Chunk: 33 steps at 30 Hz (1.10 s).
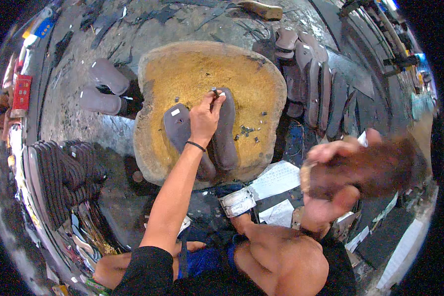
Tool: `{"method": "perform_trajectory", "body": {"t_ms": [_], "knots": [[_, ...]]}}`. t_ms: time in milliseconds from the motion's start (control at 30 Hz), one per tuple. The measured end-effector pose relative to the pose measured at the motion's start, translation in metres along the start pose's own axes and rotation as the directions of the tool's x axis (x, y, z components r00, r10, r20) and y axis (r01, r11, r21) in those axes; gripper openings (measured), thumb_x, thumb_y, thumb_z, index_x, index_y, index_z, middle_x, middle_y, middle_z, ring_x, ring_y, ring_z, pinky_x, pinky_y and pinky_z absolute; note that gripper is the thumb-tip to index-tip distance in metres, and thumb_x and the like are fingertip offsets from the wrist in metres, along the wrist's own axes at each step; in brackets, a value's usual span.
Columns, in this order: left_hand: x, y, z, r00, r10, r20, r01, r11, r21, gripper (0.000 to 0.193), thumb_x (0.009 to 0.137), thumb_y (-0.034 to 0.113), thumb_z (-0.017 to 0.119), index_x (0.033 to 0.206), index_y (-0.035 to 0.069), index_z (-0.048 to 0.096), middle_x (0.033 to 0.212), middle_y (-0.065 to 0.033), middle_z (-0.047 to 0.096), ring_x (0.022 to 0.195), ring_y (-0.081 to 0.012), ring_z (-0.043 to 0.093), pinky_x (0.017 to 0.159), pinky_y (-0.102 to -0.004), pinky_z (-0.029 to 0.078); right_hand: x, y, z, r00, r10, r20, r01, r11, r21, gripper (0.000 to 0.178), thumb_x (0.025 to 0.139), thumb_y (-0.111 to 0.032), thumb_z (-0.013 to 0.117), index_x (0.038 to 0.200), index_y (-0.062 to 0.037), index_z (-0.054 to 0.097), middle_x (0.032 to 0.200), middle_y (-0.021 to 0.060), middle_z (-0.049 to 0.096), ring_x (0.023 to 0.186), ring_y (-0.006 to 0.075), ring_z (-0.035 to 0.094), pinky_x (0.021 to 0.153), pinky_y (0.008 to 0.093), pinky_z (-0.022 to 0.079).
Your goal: The person sits on the floor and uses a hammer to drive small metal fasteners into the straps of several gray sandals placed on a wooden block. The person repeatedly picks up sandals, positions them, hammers the fasteners, and sets the finished sandals aside.
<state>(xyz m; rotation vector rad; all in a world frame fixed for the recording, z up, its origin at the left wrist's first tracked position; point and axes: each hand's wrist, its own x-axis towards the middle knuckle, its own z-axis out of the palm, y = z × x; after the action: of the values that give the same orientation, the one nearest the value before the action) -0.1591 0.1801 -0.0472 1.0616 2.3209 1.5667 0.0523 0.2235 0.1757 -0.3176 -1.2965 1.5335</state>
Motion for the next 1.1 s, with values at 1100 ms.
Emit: {"method": "perform_trajectory", "body": {"t_ms": [1100], "knots": [[-0.087,0.038,-0.03,0.869,-0.455,0.196,0.495,0.795,-0.35,0.026,0.095,0.016,0.063,0.111,-0.004,0.06,0.092,-0.0106,0.071,0.083,-0.0151,0.069,0.068,-0.0281,0.057,-0.141,0.056,-0.07,0.508,0.827,-0.24,-0.86,0.471,-0.198,0.04,0.089,-0.02,0.069,0.119,0.0003,0.052,0.105,0.0102,0.065,0.087,0.0173,0.066,0.074,0.0311,0.054]]}}
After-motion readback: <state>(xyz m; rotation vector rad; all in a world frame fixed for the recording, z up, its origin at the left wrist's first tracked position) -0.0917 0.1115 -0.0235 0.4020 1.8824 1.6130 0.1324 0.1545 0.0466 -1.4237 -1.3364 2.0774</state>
